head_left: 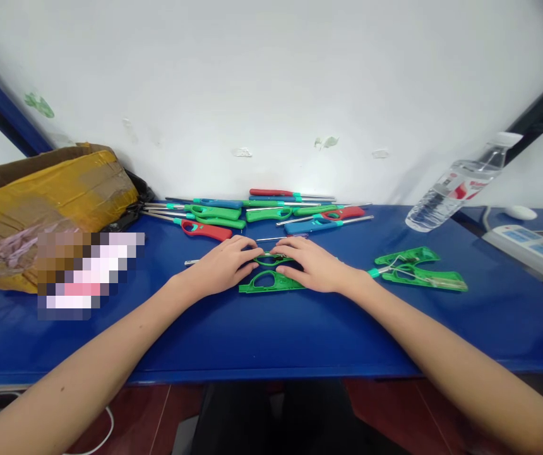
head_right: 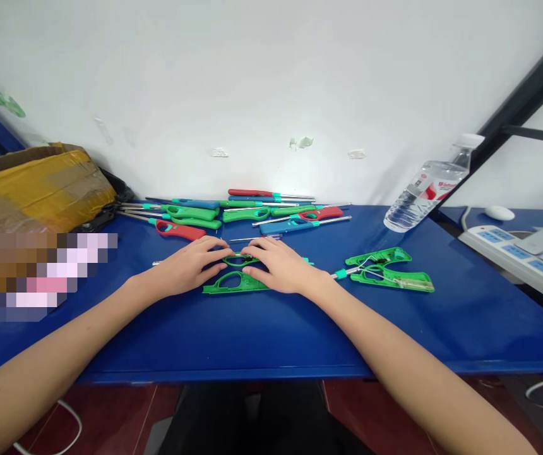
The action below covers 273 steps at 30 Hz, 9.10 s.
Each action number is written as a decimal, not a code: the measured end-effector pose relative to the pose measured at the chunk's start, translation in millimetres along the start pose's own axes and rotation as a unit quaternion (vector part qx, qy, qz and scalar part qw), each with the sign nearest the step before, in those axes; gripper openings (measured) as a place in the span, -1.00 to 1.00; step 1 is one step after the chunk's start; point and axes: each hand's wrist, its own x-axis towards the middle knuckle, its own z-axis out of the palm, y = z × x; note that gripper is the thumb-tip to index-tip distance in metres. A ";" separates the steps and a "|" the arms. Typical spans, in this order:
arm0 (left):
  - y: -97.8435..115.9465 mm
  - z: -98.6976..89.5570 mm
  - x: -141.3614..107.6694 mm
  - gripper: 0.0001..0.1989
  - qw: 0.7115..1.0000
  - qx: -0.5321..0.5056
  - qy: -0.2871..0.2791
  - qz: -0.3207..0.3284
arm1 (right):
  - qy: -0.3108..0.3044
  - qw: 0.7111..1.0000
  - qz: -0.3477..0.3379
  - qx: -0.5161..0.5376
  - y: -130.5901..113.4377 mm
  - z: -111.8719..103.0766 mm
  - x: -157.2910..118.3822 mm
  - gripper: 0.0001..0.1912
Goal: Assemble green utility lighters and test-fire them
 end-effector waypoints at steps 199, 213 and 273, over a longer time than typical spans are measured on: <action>12.3 1.1 11.0 -0.81 0.971 0.011 0.234 0.046 | 0.139 0.989 0.037 0.019 -3.8 -0.5 2.4 -0.71; 13.7 1.5 13.8 -0.84 0.966 0.047 0.248 0.053 | 0.134 0.987 0.029 0.085 -15.8 -3.1 8.9 -0.66; -9.1 13.2 8.9 -0.78 0.992 -0.096 0.057 -0.054 | 0.076 0.997 0.021 0.017 -2.8 10.7 8.1 -0.69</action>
